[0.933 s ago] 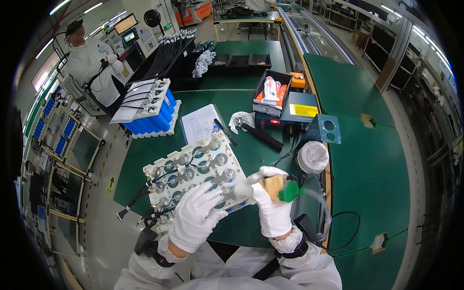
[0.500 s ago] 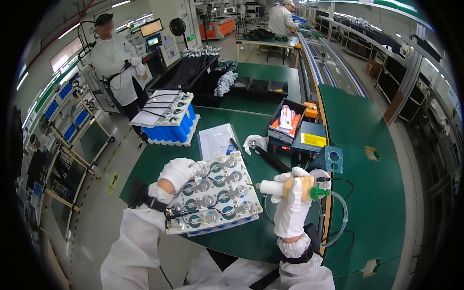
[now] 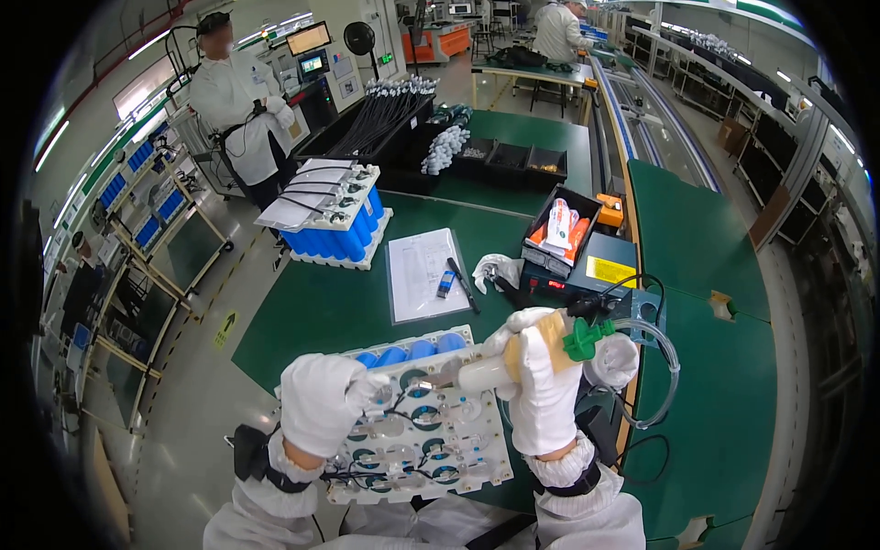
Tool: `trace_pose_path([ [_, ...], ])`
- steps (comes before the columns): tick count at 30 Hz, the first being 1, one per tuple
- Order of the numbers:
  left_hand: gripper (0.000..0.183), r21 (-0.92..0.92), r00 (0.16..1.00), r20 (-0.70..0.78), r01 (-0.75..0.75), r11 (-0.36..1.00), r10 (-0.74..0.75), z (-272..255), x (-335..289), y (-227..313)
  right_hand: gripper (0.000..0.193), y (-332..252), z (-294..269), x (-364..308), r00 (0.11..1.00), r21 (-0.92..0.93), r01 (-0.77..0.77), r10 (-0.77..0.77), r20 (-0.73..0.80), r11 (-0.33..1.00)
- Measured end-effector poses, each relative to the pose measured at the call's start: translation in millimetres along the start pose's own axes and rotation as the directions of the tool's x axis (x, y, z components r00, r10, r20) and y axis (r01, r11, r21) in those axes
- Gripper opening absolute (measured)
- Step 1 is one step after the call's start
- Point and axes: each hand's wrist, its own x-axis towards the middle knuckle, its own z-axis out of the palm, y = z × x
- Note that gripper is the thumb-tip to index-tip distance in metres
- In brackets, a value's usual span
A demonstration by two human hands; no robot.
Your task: The person applies glue to a battery pack using a dispenser, moves it to a conveyor, and picks up a document. They then use a torque wrench and a marker on the terminals before applying more glue with the dispenser.
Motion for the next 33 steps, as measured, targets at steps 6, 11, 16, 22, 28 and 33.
trace_pose_path([
  [6,0.027,-0.013,0.995,-0.091,-0.03,0.999,0.029,-4,-17,15,0.035,3,-10,-10,0.973,0.202,-0.158,0.118,0.197,0.967],
  [11,0.026,0.012,0.992,-0.119,-0.039,0.999,0.041,-1,-27,18,0.037,-2,-10,-17,0.965,0.2,-0.207,0.166,0.203,0.958],
  [16,0.025,0.054,0.992,-0.123,-0.036,0.998,0.042,-4,-32,19,0.037,-1,-12,-22,0.965,0.165,-0.18,0.142,0.22,0.97],
  [22,0.027,0.043,0.998,-0.064,-0.022,0.999,0.025,-6,-28,22,0.047,-5,-6,-23,0.984,0.0,-0.112,0.111,0.142,0.994],
  [28,0.028,0.053,0.992,-0.118,-0.047,0.997,0.053,0,-34,19,0.037,-5,-21,-23,0.961,0.119,-0.196,0.166,0.221,0.973],
  [33,0.027,0.069,0.989,-0.133,-0.057,0.996,0.065,1,-32,19,0.038,-7,-19,-21,0.968,0.031,-0.113,0.103,0.227,0.993],
])
